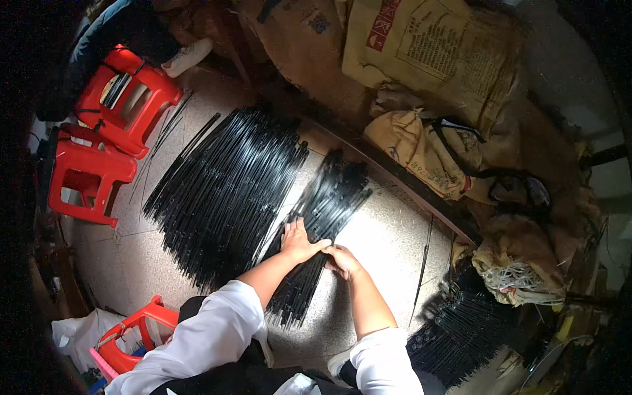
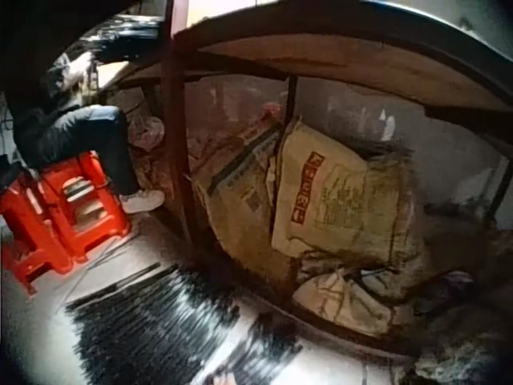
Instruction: Collecting bundles of black rods from the floor and placing them into a large sack.
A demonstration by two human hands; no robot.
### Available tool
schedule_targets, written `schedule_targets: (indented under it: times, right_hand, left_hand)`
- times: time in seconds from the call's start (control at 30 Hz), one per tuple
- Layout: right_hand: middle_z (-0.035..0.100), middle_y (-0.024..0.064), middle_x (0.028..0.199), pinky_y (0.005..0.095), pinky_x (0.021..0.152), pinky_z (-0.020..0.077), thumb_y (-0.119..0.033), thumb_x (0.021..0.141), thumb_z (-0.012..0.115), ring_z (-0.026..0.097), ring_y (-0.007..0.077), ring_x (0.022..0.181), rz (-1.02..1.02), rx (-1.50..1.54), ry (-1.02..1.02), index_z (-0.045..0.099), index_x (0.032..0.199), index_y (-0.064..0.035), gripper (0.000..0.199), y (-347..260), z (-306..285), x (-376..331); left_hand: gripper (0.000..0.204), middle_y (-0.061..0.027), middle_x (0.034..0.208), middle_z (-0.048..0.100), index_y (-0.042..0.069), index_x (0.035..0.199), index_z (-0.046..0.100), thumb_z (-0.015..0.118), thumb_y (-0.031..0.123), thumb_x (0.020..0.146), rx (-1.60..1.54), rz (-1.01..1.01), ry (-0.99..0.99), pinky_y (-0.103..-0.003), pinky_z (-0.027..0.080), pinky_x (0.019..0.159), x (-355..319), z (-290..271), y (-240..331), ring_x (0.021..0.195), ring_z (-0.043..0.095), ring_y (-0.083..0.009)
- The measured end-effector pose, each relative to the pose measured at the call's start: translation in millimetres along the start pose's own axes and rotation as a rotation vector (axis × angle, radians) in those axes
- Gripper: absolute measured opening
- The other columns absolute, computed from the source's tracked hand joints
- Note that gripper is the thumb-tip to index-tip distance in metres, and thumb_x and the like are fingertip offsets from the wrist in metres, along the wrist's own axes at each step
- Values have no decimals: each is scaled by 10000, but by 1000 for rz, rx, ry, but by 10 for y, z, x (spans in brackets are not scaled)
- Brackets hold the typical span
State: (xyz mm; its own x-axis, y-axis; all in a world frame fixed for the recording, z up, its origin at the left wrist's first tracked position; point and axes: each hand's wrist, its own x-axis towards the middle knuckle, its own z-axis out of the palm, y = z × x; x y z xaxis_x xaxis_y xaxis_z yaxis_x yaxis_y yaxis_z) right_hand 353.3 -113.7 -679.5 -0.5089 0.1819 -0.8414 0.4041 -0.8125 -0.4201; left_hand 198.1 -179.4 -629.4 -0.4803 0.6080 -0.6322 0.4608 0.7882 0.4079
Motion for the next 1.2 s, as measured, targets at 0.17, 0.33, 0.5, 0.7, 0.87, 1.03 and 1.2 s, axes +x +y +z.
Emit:
schedule_targets:
  times: [0.17,0.33,0.5,0.7,0.87,1.03,1.2]
  right_hand:
    - [616,52,765,263,489,472,-453,778,760,556,143,529,113,-261,126,600,1007,-17,517,7,-184,-237]
    - [663,127,1051,337,770,520,-395,763,792,637,220,883,-246,-230,407,595,1182,35,632,64,-371,-371]
    - [639,68,1111,351,863,463,-457,763,771,578,187,1015,-245,118,280,590,1177,-30,622,169,-75,-256]
    - [636,57,1114,368,836,463,-470,764,766,585,189,984,-68,209,339,563,1209,-78,627,449,-359,-407]
    - [609,110,1177,371,926,475,-292,843,729,568,234,1084,-255,386,392,515,1275,-16,556,479,-48,-519]
    - [609,111,1159,346,886,488,-232,882,684,586,216,1019,-424,535,378,524,1235,22,464,456,149,-537]
    - [620,95,1107,307,845,476,-184,872,691,581,173,961,-597,495,390,554,1196,36,414,283,563,-522]
  left_hand:
    - [1126,-309,1303,484,-72,1431,244,680,655,689,-212,2,23,-418,378,1043,181,-70,-103,1222,478,-409]
    - [1049,-229,1444,339,-67,1366,385,643,698,696,38,114,163,-442,246,1116,331,23,26,1337,299,-366]
    - [958,-259,1297,517,-47,1312,445,739,597,666,-109,223,91,-396,371,1050,345,379,46,1228,490,-349]
    - [891,-200,1196,613,-3,1266,539,798,564,630,-521,347,-540,-355,427,1001,233,494,54,1127,583,-285]
    - [691,-141,1077,652,-5,1153,614,851,402,648,-279,467,-426,-332,473,914,192,605,-92,989,610,-219]
    - [1054,-279,1222,551,-73,1304,409,876,443,512,-115,358,-437,-386,435,989,25,412,0,1144,547,-367]
    - [1014,-243,1210,569,-66,1326,375,882,346,550,-405,355,-284,-367,429,981,-1,87,-233,1132,559,-329]
